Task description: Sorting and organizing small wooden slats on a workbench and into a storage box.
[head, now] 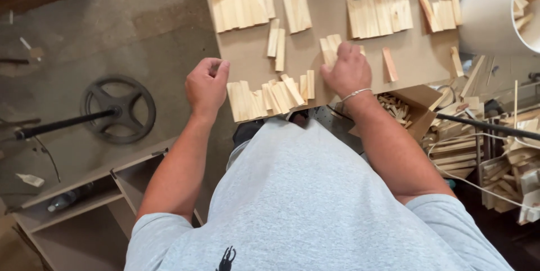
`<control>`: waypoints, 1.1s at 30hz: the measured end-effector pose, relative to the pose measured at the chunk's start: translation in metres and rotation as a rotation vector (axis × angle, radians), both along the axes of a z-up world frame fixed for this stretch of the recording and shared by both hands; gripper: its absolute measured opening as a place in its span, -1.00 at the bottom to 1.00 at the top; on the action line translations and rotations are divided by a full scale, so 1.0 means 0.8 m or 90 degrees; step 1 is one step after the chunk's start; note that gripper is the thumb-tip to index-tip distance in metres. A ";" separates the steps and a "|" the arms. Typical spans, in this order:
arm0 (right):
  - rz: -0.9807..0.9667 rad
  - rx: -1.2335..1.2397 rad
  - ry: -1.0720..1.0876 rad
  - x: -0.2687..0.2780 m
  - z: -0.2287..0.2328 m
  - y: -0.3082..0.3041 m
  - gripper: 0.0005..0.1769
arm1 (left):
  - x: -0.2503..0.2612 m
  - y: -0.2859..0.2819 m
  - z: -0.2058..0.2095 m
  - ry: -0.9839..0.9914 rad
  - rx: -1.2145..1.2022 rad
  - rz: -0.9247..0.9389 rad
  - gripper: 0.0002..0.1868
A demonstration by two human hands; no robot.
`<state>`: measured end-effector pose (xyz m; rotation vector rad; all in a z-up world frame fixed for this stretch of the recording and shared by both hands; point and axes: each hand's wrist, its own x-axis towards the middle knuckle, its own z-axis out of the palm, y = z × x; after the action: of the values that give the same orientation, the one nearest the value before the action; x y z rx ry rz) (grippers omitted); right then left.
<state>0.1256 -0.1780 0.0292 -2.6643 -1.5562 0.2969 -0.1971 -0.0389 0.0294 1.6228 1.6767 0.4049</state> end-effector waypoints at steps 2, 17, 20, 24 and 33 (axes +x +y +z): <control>-0.011 0.004 0.014 -0.008 0.015 0.002 -0.48 | -0.011 -0.004 -0.005 -0.010 -0.018 0.023 -0.82; 0.003 -0.140 0.215 -0.125 0.095 0.201 -0.63 | -0.027 -0.005 0.015 -0.147 -0.062 0.041 -0.84; 0.026 -0.150 0.177 -0.130 0.068 0.242 -0.61 | -0.033 -0.010 0.011 -0.140 -0.071 0.041 -0.84; 0.021 -0.147 0.140 -0.144 0.035 0.275 -0.58 | -0.053 -0.021 -0.001 -0.154 -0.072 0.071 -0.82; 0.056 -0.180 0.070 -0.162 0.025 0.295 -0.46 | -0.115 -0.041 -0.027 -0.136 -0.084 0.135 -0.84</control>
<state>-0.0042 0.0581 0.0495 -2.7253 -1.7154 0.7046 -0.2893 -0.0713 0.0076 1.2637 1.6787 0.5411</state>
